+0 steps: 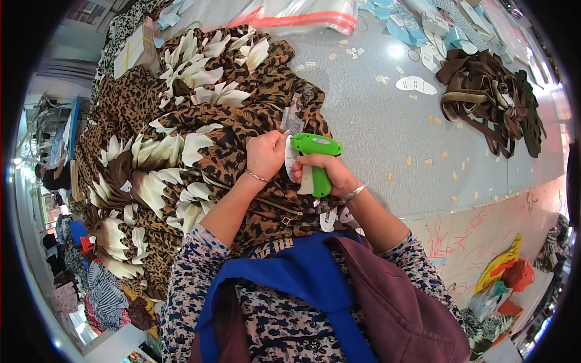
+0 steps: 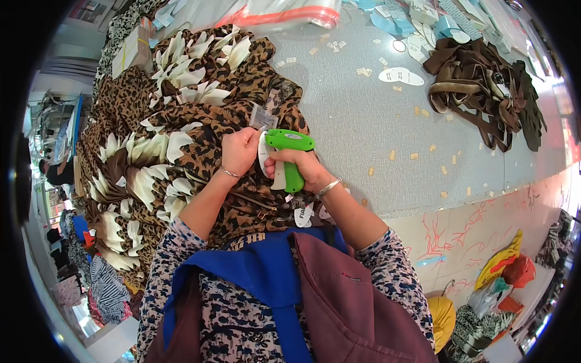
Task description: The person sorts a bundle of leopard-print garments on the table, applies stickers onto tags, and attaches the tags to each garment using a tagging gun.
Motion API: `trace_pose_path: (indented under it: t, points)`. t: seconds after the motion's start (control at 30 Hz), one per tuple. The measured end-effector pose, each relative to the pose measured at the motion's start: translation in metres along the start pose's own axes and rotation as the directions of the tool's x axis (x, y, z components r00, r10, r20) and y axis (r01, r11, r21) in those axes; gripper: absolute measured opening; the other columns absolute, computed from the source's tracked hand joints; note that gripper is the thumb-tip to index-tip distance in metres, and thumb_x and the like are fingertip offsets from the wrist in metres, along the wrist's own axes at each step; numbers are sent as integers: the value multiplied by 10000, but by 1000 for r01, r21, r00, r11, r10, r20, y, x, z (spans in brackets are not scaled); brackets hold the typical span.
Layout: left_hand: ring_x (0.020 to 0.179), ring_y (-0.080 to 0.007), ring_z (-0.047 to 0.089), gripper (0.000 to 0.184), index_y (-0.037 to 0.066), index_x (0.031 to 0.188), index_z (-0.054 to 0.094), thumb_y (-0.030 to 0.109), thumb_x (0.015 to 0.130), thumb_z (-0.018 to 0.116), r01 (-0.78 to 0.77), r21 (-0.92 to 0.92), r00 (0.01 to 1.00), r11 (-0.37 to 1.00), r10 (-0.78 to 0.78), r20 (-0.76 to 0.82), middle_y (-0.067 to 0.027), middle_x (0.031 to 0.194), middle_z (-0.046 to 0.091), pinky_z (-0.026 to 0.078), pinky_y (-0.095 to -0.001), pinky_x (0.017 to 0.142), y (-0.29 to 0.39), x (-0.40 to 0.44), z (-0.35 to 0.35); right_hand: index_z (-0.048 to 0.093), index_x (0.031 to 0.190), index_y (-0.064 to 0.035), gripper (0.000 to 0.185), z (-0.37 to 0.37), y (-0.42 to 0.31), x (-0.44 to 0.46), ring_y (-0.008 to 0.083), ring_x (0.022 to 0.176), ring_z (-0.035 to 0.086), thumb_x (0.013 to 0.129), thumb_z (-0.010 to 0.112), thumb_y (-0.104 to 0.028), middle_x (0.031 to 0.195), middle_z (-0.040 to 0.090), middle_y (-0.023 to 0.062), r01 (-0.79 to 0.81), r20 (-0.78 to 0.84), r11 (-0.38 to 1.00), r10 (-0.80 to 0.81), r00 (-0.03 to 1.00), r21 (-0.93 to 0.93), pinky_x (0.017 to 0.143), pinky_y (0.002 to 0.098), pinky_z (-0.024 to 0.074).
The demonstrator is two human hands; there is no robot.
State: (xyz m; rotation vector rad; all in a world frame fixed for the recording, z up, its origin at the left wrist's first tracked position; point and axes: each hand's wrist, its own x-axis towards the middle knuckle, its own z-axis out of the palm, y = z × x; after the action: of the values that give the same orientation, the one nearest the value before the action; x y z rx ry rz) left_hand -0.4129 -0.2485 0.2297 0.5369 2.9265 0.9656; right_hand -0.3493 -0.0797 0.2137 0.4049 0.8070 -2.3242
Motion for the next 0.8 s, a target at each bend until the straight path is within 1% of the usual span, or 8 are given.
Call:
trace_pose_path:
  t: [0.13,0.37,0.43,0.5,0.53,0.67,0.77,0.8]
  points:
    - [552,-355,585,247,20,682,597,199,853,590,5,-108,1000,994,-7,-21,-178,585,571,451,-412,514,-4,-2,7,569,1005,-19,216,7,0,-1,189,700,643,845,628,-152,810,640,87,-75,-11,996,75,997,38,667,338,555]
    - [510,-292,583,181,16,768,651,173,853,619,103,-230,992,968,-115,-40,-157,577,573,440,-355,505,-3,-5,11,557,808,-51,150,-5,8,5,129,505,539,841,643,-170,652,556,24,8,9,999,-9,1000,37,474,292,473]
    - [492,-181,575,178,2,794,657,166,861,638,107,-245,992,964,-119,-35,-123,612,613,439,-297,478,-16,-6,16,545,789,-57,160,-3,5,3,119,470,510,840,645,-171,624,538,15,-4,-13,997,5,1000,77,447,282,450]
    - [537,-108,584,187,16,822,643,194,879,647,416,-534,907,736,-376,189,-50,670,641,456,-235,491,-15,-6,12,551,800,-59,165,-16,5,4,123,490,534,836,658,-179,640,554,26,-40,70,992,32,997,120,452,293,465]
    - [598,-66,585,172,39,860,618,206,889,651,425,-663,901,617,-358,244,2,719,632,477,-202,517,-13,-6,12,556,815,-58,166,-22,7,5,130,501,548,835,661,-185,651,562,32,-52,119,988,35,992,143,460,295,475]
    - [627,-66,589,135,32,859,612,154,873,666,335,-698,941,633,-180,288,4,725,627,480,-207,539,-5,-4,7,580,921,-46,199,-7,-11,-23,169,560,609,837,669,-203,716,606,69,-47,94,986,32,995,158,516,303,527]
    - [626,-62,577,109,18,840,614,113,869,660,115,-544,991,831,-59,119,14,712,616,462,-204,557,-7,-9,16,584,1018,-39,261,-18,-37,-41,189,603,635,844,662,-217,769,631,93,-8,44,987,15,999,-163,564,312,550]
    - [622,-59,569,109,15,827,616,107,869,655,125,-575,992,809,-89,91,14,711,615,456,-205,559,-5,-9,16,583,1050,-19,299,-21,-49,-52,178,618,637,846,660,-223,777,642,101,47,39,962,-38,998,-268,567,317,548]
